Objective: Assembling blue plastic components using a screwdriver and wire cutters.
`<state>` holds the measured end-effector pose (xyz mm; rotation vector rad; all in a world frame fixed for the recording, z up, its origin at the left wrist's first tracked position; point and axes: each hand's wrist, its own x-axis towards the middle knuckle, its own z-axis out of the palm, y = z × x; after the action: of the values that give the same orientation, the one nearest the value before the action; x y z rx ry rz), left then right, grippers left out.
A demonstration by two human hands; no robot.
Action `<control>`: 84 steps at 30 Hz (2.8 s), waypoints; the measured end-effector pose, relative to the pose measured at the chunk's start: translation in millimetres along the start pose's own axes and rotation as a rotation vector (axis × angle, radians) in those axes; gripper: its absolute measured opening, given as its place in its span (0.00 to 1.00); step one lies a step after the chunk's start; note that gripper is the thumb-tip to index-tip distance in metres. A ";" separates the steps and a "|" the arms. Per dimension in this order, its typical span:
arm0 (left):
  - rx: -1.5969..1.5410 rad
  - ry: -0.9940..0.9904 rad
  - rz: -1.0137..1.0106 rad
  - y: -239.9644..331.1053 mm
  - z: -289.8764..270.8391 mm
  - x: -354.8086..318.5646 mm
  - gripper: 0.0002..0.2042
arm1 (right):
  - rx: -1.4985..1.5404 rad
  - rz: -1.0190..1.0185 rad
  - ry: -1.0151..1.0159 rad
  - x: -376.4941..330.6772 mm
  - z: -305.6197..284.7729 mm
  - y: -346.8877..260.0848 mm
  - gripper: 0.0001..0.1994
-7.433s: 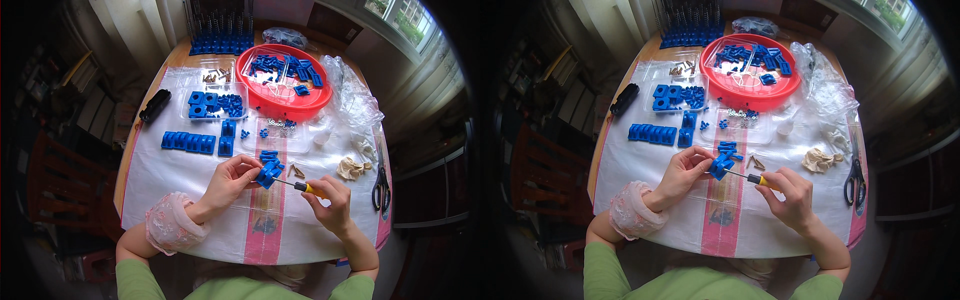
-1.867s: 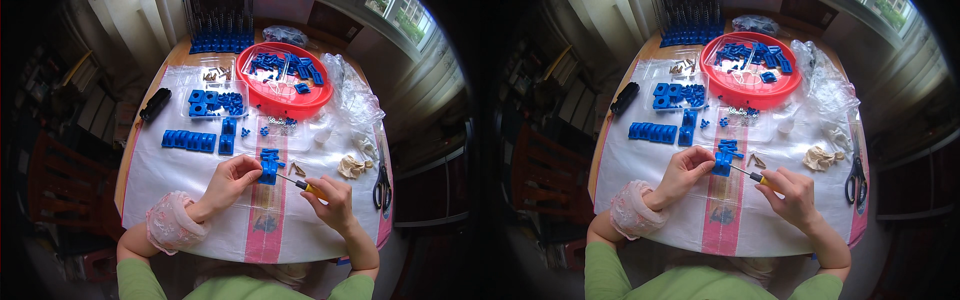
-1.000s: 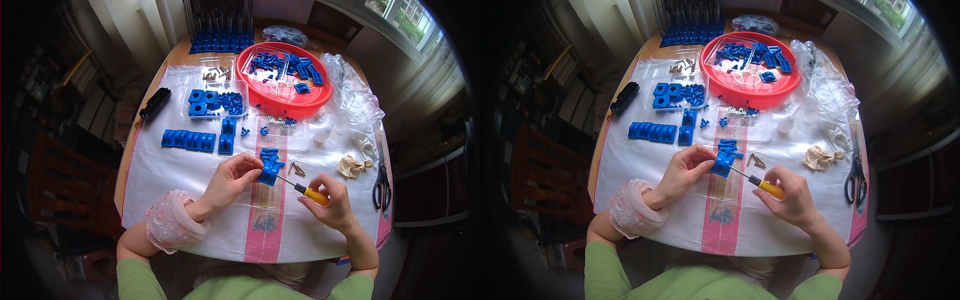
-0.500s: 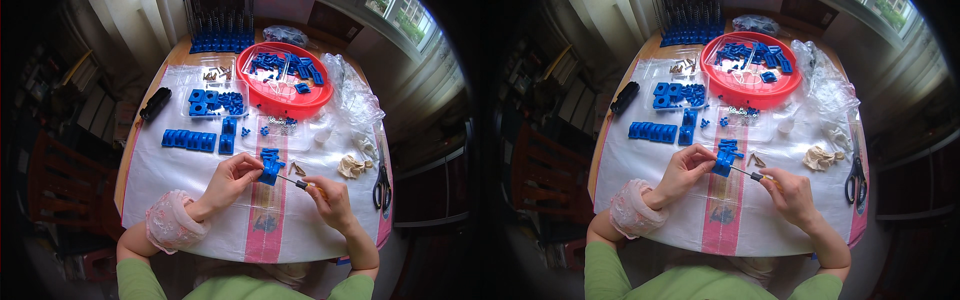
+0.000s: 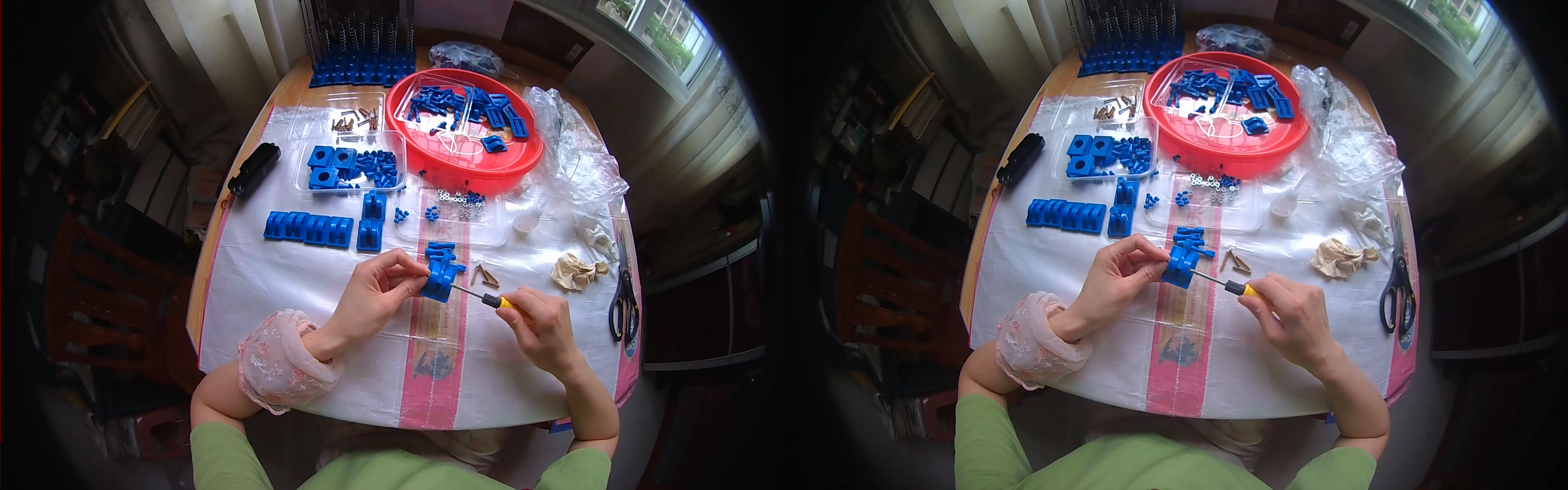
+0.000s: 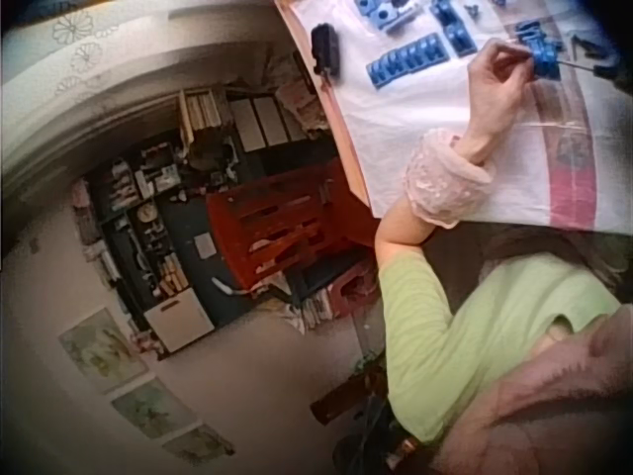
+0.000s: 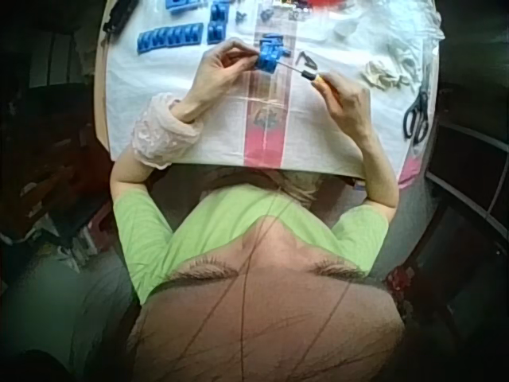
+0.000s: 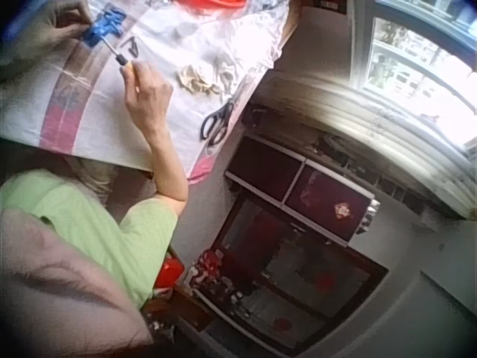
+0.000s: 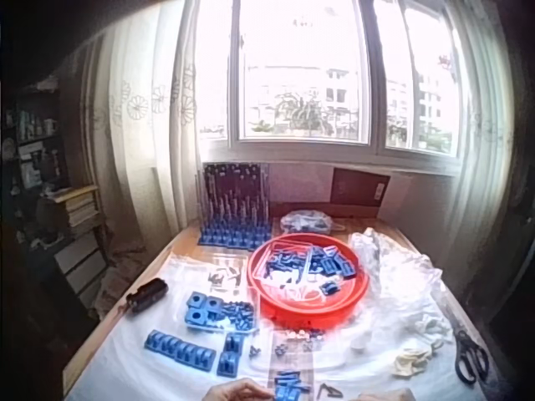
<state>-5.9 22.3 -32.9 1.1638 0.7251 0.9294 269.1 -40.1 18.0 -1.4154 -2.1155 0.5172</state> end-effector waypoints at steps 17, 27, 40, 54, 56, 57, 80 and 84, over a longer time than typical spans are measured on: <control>0.018 0.009 -0.016 0.2 0.3 -0.3 0.03 | 0.097 -0.065 0.075 0.0 4.1 1.2 0.11; 0.010 -0.003 -0.013 1.7 2.6 -1.0 0.03 | 0.077 0.040 0.070 -3.3 7.1 3.0 0.09; 0.022 0.002 -0.011 0.1 0.2 -0.7 0.03 | 0.033 -0.019 0.049 -1.2 4.5 1.3 0.09; 0.017 -0.003 -0.035 0.9 1.2 -0.5 0.03 | 0.126 -0.004 0.097 -1.3 7.9 2.7 0.13; 0.021 0.004 -0.037 1.3 0.7 -0.4 0.03 | 0.089 -0.055 0.080 1.0 5.0 1.4 0.12; 0.020 0.007 -0.038 1.8 0.8 -0.3 0.03 | 0.070 -0.055 0.070 0.9 4.3 1.4 0.12; 0.022 0.002 -0.030 0.9 -0.4 -0.6 0.03 | -0.023 -0.052 0.048 0.1 2.5 3.0 0.10; 0.013 -0.007 -0.024 -0.2 0.2 -0.2 0.03 | -0.048 -0.025 0.023 -3.4 5.1 6.2 0.09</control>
<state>-5.8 22.0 -33.0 1.1666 0.7386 0.9016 271.4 -41.1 9.7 -1.4132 -2.1382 0.4411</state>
